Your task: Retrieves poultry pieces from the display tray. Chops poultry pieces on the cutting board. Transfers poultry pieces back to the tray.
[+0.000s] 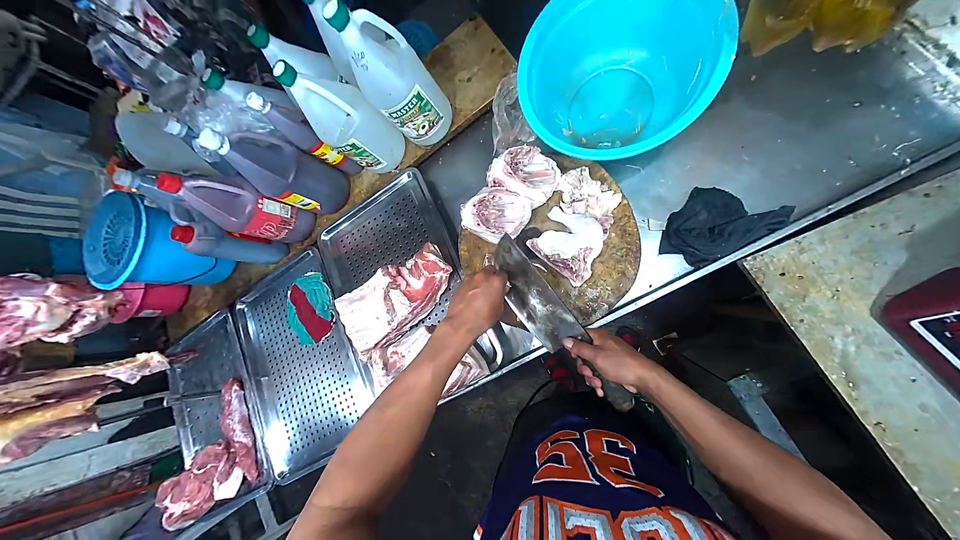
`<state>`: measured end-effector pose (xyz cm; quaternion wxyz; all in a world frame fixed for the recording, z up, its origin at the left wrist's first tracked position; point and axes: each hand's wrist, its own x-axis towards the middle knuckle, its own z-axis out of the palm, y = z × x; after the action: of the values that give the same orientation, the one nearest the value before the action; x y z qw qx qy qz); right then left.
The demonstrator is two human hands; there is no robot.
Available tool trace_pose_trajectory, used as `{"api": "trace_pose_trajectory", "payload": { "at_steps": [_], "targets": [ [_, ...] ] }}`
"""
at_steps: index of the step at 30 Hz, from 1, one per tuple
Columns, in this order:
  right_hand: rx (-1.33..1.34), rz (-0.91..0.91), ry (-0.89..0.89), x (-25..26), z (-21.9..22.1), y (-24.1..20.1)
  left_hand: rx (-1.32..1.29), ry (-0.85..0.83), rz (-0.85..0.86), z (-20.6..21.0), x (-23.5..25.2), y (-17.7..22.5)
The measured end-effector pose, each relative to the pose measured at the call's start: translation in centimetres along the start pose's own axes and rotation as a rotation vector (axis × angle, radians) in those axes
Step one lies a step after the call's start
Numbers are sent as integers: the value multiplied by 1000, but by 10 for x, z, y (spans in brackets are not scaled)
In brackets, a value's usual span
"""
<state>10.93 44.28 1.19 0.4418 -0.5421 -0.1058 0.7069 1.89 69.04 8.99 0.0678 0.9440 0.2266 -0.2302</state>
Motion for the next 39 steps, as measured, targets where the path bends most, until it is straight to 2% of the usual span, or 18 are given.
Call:
{"api": "trace_pose_trajectory", "payload": {
  "at_steps": [4,7,11,13,16,20,23,26,29,31,33,35,39],
  "targets": [
    [-7,-11,-13,20,2,-10,-27,43,37,0,-3,-9],
    [-144,69,-107,-10,-10,0,-130,173,9,10,-9,-27],
    [-366,231,-273,-53,-32,18,-393,366,-123,18,-32,-58],
    [-349,212,-241,-55,-31,18,-480,387,-136,26,-42,-69],
    [-280,102,-97,-41,-16,-5,-501,387,-142,38,-53,-75],
    [-358,-21,39,4,12,-45,-451,394,-109,46,-55,-73],
    [-434,-25,82,41,32,-58,-402,405,-82,45,-49,-69],
    [-501,68,36,31,39,-46,-412,469,-135,41,-42,-74],
    [-617,274,-92,-15,29,-27,-553,565,-304,32,-42,-98],
    [-606,336,-120,-34,25,-12,-649,607,-398,27,-49,-116],
    [-523,285,-88,-42,24,-9,-706,636,-399,21,-58,-126],
    [-428,174,-3,-50,22,-14,-761,657,-336,6,-67,-119],
    [-290,-31,239,-79,9,-21,-985,749,-137,-54,-69,-63]
  ]
}}
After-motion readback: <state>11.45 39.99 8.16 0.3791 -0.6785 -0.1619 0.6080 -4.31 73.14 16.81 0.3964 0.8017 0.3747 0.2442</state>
